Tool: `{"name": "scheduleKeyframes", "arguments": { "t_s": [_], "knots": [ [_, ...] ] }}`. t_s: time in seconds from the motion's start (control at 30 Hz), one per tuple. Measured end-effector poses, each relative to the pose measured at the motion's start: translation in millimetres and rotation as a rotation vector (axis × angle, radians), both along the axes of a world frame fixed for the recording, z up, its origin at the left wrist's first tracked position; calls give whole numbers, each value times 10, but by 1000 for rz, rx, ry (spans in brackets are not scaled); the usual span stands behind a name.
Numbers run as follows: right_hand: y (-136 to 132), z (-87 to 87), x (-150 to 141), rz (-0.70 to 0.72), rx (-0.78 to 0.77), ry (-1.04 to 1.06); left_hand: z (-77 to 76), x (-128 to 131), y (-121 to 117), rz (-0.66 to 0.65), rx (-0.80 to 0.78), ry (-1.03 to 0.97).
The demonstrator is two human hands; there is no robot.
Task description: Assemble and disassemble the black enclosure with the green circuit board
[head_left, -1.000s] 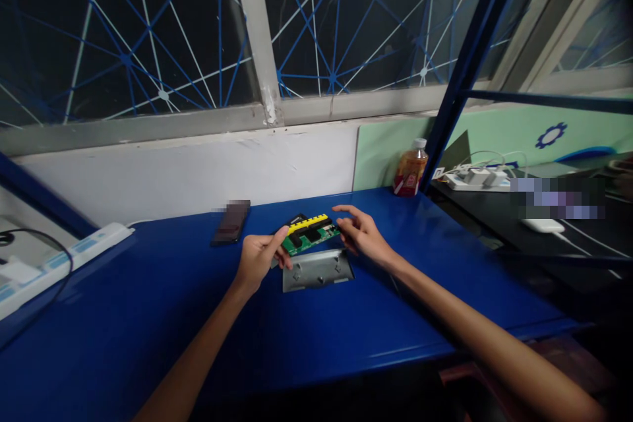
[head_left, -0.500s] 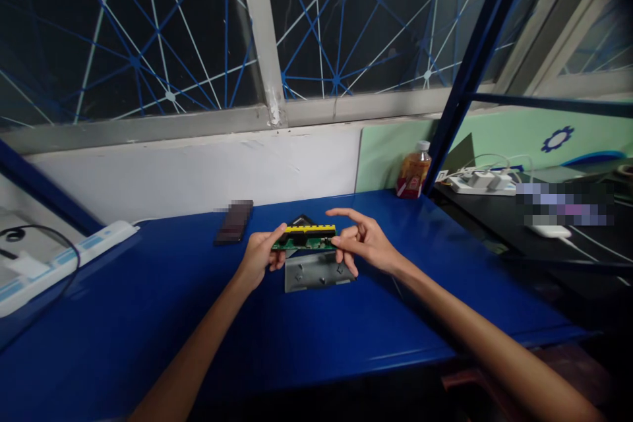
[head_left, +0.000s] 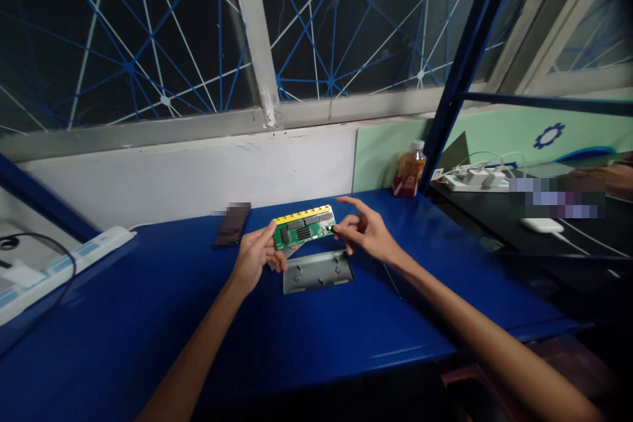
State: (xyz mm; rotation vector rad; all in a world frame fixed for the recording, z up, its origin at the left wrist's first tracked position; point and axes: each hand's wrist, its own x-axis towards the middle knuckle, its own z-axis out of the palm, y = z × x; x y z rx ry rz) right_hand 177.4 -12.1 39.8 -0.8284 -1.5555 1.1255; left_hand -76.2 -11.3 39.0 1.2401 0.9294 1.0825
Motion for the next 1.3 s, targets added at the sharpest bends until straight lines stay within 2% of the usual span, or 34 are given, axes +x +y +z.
{"name": "scheduleKeyframes", "arguments": {
  "t_s": [0.13, 0.33, 0.43, 0.6, 0.7, 0.8, 0.9, 1.0, 1.1, 1.23, 1.3],
  "knots": [
    [60, -32, 60, -30, 22, -34, 42, -11, -20, -56, 18, 13],
    [144, -103, 126, -64, 34, -155, 27, -11, 1, 3, -29, 157],
    [109, -68, 134, -48, 88, -221, 29, -17, 3, -18, -9, 203],
    [24, 4, 133, -49, 169, -461, 64, -43, -10, -50, 93, 252],
    [11, 13, 121, 30, 114, -462, 48, -44, -8, -17, 123, 299],
    [8, 36, 111, 143, -13, -346, 15, -36, -5, 14, 126, 327],
    [11, 61, 121, 203, -115, -257, 6, -23, -16, -66, 63, 289],
    [27, 58, 145, 180, -126, -238, 11, -11, -26, -159, -3, 215],
    [39, 44, 159, 215, -158, -247, -3, -16, -14, -138, -17, 183],
    [23, 53, 158, 334, -223, -271, -12, -53, 4, -98, 22, 260],
    [8, 64, 159, 320, -187, -337, 10, -71, -3, -132, 62, 329]
  ]
}}
